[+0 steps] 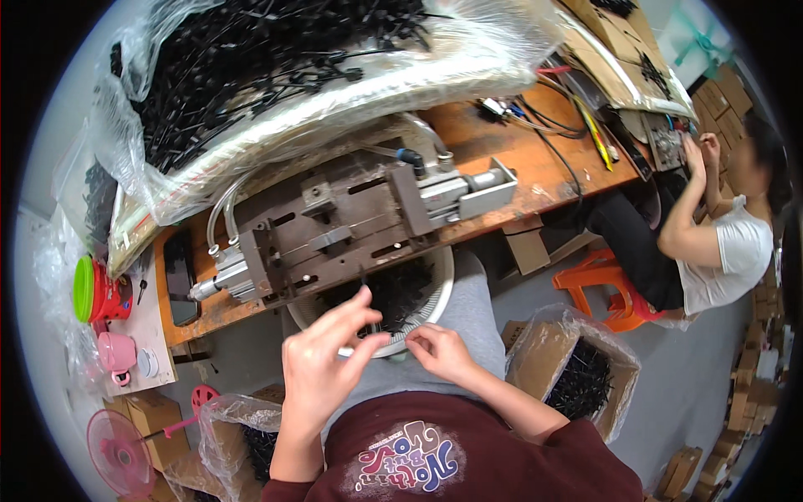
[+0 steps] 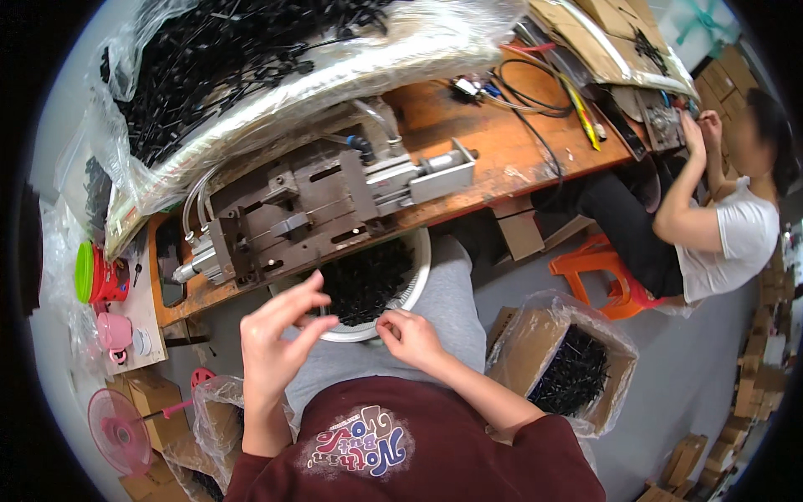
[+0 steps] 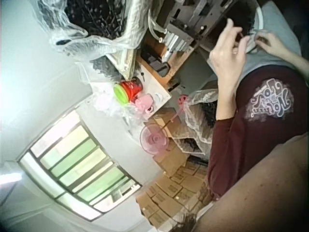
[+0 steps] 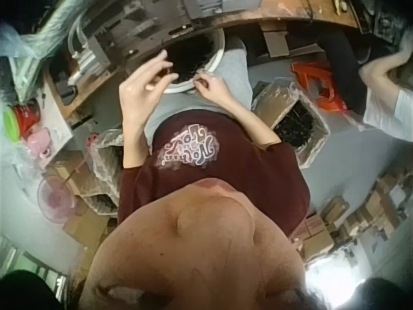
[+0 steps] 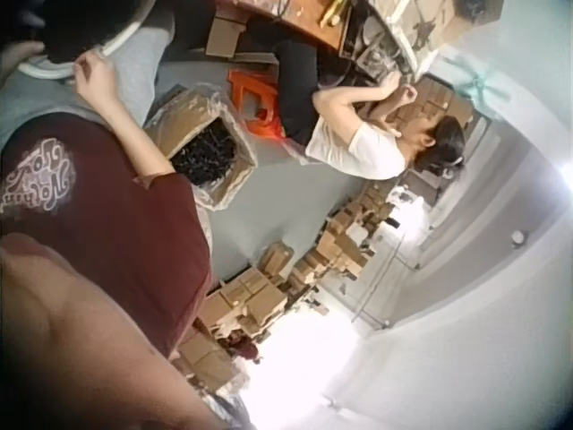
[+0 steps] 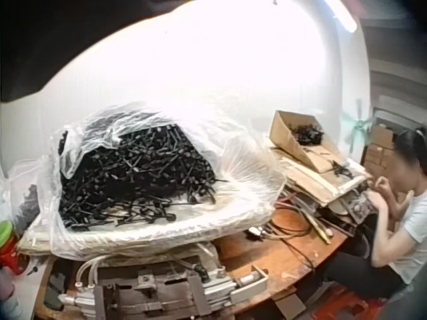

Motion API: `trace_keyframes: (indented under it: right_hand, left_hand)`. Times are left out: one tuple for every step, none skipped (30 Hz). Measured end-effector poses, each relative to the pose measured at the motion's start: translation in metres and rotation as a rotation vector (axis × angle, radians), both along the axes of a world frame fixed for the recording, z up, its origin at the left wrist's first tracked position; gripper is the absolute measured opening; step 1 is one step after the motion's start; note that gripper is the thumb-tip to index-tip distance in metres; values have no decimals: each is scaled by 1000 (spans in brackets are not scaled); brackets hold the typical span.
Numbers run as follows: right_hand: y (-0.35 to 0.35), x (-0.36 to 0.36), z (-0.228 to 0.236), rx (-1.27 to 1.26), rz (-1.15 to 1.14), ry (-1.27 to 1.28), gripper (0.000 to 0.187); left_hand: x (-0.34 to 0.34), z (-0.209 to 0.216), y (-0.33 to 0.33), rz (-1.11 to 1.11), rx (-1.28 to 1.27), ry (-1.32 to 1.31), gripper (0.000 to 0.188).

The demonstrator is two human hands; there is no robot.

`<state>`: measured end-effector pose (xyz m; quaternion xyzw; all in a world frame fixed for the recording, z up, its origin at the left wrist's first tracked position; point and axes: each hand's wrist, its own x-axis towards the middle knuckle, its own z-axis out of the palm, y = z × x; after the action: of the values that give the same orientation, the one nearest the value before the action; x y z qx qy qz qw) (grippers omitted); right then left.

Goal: Assembling small black electronic components or wire connectors using a manual press tool on a workbench.

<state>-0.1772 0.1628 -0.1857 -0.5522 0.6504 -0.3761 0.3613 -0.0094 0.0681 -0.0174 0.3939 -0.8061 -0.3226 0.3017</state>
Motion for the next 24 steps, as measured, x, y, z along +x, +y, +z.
trace_keyframes:
  right_hand:
    - [4, -3, -8, -156, -13, 150, 9]
    - [7, -2, -13, -310, -18, 296, 8]
    - [13, -3, -14, -274, 6, 315, 14]
    - [17, -4, -16, -287, 25, 370, 17]
    - [21, -5, -21, -298, 45, 421, 21]
    - [23, -3, -23, -313, 71, 465, 24]
    - [25, -2, -25, -295, 133, 484, 31]
    - [25, -1, -27, -310, 157, 494, 32]
    - [22, 1, -30, -327, 183, 503, 32]
    - [22, -1, -31, -333, 200, 520, 32]
    - [20, -3, -31, -343, 217, 536, 31]
    - [18, -3, -33, -375, 219, 551, 31]
    - [13, -3, -37, -412, 225, 561, 31]
    - [9, -1, -41, -451, 232, 575, 31]
    - [4, 1, -44, -431, 251, 576, 29]
    - [-1, 4, -48, -412, 272, 577, 27]
    - [-4, 9, -53, -391, 296, 570, 25]
    - [-8, 10, -58, -335, 340, 591, 22]
    - [-13, 9, -64, -278, 384, 613, 20]
    - [-18, 14, -67, -224, 445, 620, 17]
    - [-20, 16, -69, -223, 439, 621, 15]
    - [-21, 15, -72, -220, 432, 623, 13]
    - [-23, 17, -74, -218, 432, 615, 12]
    - [-25, 17, -74, -216, 449, 590, 11]
  left_hand:
    - [-2, 0, 11, -38, 149, 54, 24]
    - [0, -6, 19, -63, 211, 15, 24]
    - [2, -18, 23, -85, 239, -53, 23]
    - [3, -33, 24, -107, 265, -121, 22]
    - [4, -49, 25, -101, 285, -155, 23]
    - [7, -63, 26, -87, 302, -194, 23]
    - [8, -77, 27, -71, 319, -233, 24]
    - [8, -93, 28, -20, 262, -217, 27]
    - [8, -109, 28, 33, 205, -201, 29]
    - [3, -115, 29, 72, 153, -179, 32]
    - [-1, -119, 31, 100, 149, -230, 45]
    - [-4, -120, 34, 87, 143, -252, 48]
    - [-6, -120, 37, 81, 133, -277, 50]
    - [-7, -120, 38, 76, 122, -299, 53]
    - [-3, -128, 39, 33, 149, -310, 54]
    - [0, -136, 39, 5, 109, -329, 54]
    - [4, -141, 39, -20, 75, -354, 53]
    - [6, -145, 39, -45, 40, -377, 52]
    - [5, -149, 38, -44, 17, -369, 48]
    - [10, -152, 37, -65, 56, -406, 47]
    - [13, -156, 36, -88, 95, -441, 46]
    - [15, -161, 34, -112, 137, -474, 46]
    - [17, -165, 34, -110, 127, -487, 43]
    - [20, -170, 34, -125, 122, -520, 43]
